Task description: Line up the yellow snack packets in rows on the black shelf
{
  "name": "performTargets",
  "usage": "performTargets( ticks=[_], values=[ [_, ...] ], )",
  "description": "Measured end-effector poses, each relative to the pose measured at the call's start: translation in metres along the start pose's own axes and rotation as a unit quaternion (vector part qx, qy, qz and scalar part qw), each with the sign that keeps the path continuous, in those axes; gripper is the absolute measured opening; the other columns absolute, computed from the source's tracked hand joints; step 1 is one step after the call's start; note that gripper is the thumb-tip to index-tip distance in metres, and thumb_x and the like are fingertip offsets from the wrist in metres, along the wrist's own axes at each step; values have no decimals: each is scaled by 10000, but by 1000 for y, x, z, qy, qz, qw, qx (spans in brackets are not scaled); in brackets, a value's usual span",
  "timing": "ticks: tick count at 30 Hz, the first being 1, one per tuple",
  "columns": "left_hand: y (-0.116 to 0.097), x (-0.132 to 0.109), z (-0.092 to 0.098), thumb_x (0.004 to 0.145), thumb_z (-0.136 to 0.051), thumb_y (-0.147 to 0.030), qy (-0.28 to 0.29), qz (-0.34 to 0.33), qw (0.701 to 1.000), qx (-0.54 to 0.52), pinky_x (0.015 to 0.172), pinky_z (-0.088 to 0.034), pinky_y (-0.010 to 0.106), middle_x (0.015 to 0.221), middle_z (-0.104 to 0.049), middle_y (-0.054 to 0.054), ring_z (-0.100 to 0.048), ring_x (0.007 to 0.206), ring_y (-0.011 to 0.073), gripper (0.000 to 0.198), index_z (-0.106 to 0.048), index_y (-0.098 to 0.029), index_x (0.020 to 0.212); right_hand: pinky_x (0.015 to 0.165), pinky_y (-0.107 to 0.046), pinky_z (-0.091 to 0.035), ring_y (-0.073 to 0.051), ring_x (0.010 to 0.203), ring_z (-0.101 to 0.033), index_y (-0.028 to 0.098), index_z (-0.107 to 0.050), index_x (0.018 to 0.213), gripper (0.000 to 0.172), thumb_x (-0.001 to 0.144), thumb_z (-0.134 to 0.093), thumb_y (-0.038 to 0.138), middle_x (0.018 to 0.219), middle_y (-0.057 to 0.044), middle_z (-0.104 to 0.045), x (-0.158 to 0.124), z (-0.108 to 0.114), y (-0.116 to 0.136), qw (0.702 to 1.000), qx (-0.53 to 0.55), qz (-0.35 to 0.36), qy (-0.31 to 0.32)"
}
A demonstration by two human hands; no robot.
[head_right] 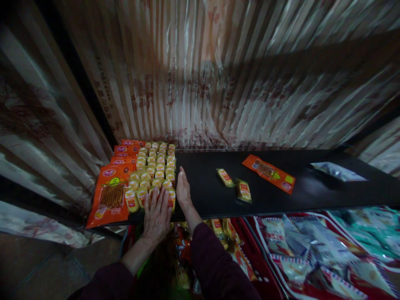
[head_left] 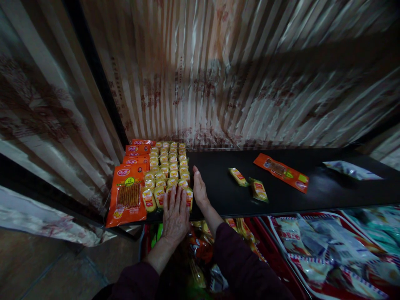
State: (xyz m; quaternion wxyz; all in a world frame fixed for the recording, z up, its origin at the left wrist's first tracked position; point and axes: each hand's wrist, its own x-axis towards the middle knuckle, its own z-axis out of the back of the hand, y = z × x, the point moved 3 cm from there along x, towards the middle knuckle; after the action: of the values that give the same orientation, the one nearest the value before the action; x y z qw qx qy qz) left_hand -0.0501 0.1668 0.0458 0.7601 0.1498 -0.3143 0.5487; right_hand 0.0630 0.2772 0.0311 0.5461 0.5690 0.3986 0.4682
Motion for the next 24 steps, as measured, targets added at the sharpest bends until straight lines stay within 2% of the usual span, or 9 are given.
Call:
performTargets(
  ticks=[6,13,18,24],
  values=[
    [-1,2,-3,869,-443,-258,-3,8,1000,12,1144,-162,493,1447,-382,108,-167,1406,255,556,-344,-110,1395,1156,-345,-185,-182,1362,-317,204,-435,1357,719,829,-328,681,1447,-30,-390,18,-9,0,999,10,-8,32],
    [0,6,-2,868,-450,-265,-3,10,1000,14,1144,-175,482,1444,-389,107,-184,1402,250,553,-354,-107,1388,1113,-364,-291,-203,1277,-449,282,-504,1302,653,825,-325,690,1326,17,-543,26,-14,-2,996,17,-21,83],
    [0,7,-4,871,-440,-263,-1,16,1000,18,1140,-183,488,1448,-384,102,-193,1399,255,549,-351,-116,1392,1109,-386,-295,-209,1278,-447,269,-523,1286,651,821,-343,688,1331,0,-538,26,-14,-3,998,16,-26,59],
    [0,6,-2,875,-419,-249,10,14,1000,14,1134,-197,490,1462,-355,113,-191,1400,255,574,-297,-114,1419,1110,-404,-287,-213,1331,-373,151,-460,1333,725,846,-304,664,1429,-92,-411,11,-5,-1,997,69,-28,-13]
  ],
)
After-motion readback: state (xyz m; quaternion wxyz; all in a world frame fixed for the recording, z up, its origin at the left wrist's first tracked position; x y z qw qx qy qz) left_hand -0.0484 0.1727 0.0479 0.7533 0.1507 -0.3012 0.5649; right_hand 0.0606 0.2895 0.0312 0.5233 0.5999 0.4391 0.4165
